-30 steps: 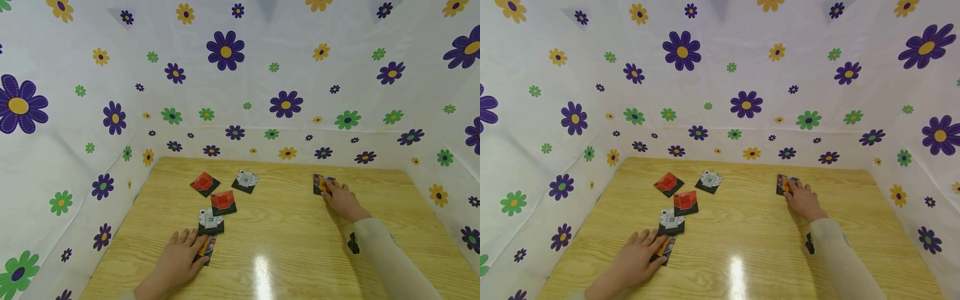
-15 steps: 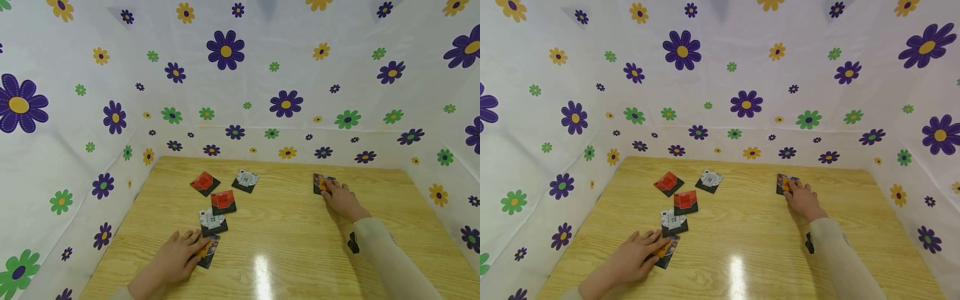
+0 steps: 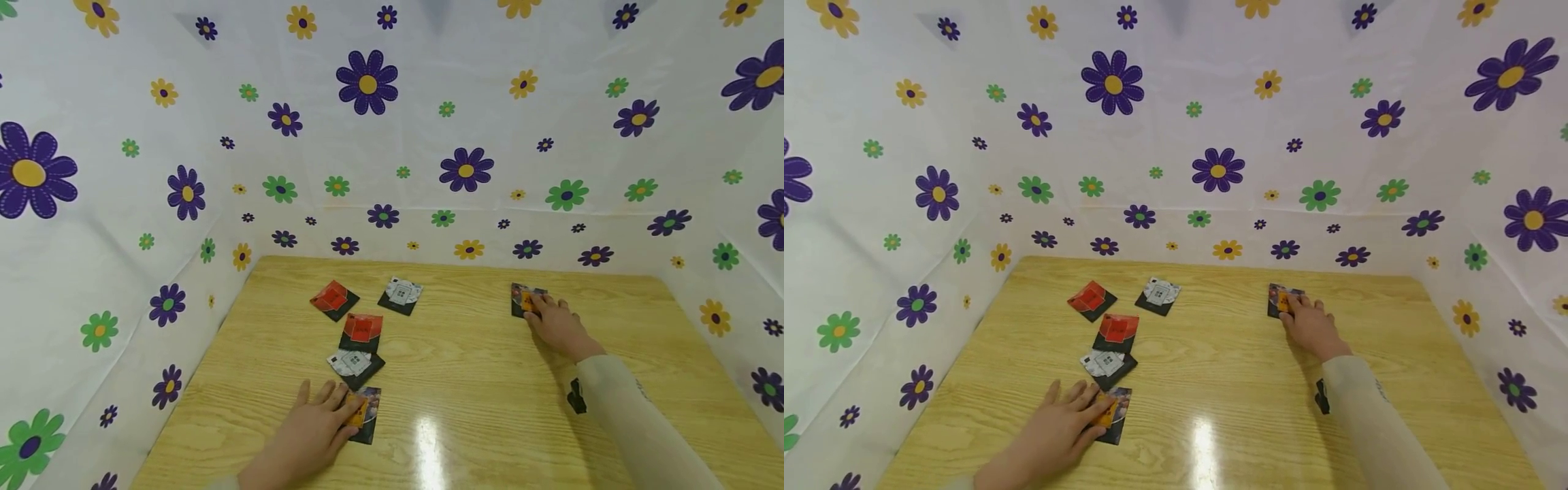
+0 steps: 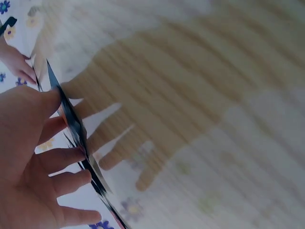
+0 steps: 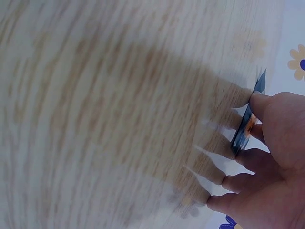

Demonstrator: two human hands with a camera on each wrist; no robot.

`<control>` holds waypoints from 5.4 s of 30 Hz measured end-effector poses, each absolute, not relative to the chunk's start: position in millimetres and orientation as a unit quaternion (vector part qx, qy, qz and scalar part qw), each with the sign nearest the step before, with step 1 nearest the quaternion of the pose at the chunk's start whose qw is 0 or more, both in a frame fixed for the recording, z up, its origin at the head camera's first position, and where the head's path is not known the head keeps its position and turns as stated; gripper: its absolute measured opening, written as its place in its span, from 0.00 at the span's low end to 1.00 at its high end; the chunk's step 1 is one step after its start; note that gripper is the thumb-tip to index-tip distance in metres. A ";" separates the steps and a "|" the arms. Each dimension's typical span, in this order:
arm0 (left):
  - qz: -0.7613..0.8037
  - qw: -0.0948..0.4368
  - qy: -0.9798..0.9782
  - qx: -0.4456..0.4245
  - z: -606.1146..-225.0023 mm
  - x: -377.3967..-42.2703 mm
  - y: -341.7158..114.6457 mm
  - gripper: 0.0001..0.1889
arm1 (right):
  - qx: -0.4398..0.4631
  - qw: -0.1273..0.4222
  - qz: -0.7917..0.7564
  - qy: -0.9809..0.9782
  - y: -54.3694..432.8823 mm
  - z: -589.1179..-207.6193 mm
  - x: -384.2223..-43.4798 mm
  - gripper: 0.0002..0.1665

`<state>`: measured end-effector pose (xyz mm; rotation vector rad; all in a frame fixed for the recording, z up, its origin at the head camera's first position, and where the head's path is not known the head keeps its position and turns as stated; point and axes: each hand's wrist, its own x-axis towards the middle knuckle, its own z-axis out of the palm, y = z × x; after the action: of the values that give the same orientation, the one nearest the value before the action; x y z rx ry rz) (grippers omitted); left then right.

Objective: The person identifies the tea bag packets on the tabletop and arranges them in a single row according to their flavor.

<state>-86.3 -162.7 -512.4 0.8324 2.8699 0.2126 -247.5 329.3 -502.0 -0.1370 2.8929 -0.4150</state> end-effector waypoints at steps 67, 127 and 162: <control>-0.002 0.040 0.968 0.247 -514.7 -184.3 19.7 0.33 | -0.048 0.121 -0.145 0.981 330.0 -498.9 -247.6 0.40; -0.010 0.046 0.983 0.177 -516.6 -260.5 96.4 0.38 | -0.055 0.140 -0.167 0.974 336.8 -496.8 -250.4 0.40; -0.018 0.067 0.984 0.165 -511.3 -278.3 119.7 0.38 | -0.052 0.152 -0.164 0.973 338.1 -498.0 -257.7 0.40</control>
<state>-278.3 119.7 -511.3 0.4984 2.9660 -0.0548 -257.7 338.1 -498.0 -0.1496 2.7936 -0.4699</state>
